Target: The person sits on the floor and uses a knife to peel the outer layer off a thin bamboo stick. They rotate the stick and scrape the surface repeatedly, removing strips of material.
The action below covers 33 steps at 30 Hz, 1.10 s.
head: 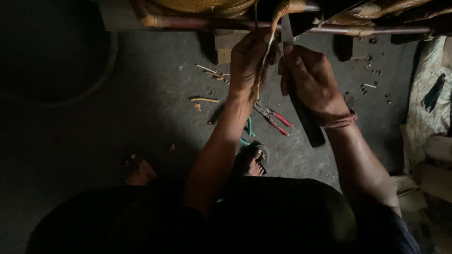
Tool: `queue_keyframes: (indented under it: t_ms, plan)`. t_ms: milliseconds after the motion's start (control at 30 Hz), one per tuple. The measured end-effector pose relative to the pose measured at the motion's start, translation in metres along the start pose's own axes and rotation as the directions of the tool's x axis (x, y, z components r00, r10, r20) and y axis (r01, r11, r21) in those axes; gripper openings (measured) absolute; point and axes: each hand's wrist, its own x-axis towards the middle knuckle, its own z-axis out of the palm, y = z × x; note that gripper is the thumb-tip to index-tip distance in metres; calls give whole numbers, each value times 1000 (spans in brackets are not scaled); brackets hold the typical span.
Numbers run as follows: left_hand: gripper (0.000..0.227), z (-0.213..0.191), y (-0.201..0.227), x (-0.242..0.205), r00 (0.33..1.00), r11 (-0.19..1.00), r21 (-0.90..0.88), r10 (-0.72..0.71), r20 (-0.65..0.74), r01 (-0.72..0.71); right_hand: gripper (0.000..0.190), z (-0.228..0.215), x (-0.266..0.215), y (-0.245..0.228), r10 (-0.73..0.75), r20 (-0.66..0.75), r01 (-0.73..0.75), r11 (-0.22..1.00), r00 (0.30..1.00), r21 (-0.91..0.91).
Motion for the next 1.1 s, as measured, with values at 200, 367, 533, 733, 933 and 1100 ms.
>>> queue_keyframes:
  t_ms: [200, 367, 533, 733, 933, 1100]
  plan:
    - [24, 6, 9, -2, 991, 993, 49, -102, -85, 106, 32, 2, 4, 7, -27, 67, 16, 988, 997, 156]
    - [20, 5, 1, -2, 998, 998, -29, -58, -34, 57, 27, 5, 6, 6, -38, 61, 39, 999, 997, -21]
    - [21, -1, -5, 3, 999, 998, -57, -29, 25, 30, 29, 0, 7, -3, -60, 114, 77, 986, 992, -151]
    - [16, -9, -7, 6, 1000, 1000, -24, 9, -7, -10, 36, -7, 8, -6, -35, 136, 76, 948, 990, -310]
    - [21, 5, 1, 1, 999, 996, -79, -36, 41, 39, 37, -12, 10, -6, -44, 190, 101, 947, 981, -303]
    - [29, 7, 14, -7, 988, 994, 113, -15, 154, -3, 30, -15, 14, 0, -52, 262, 120, 961, 964, -250]
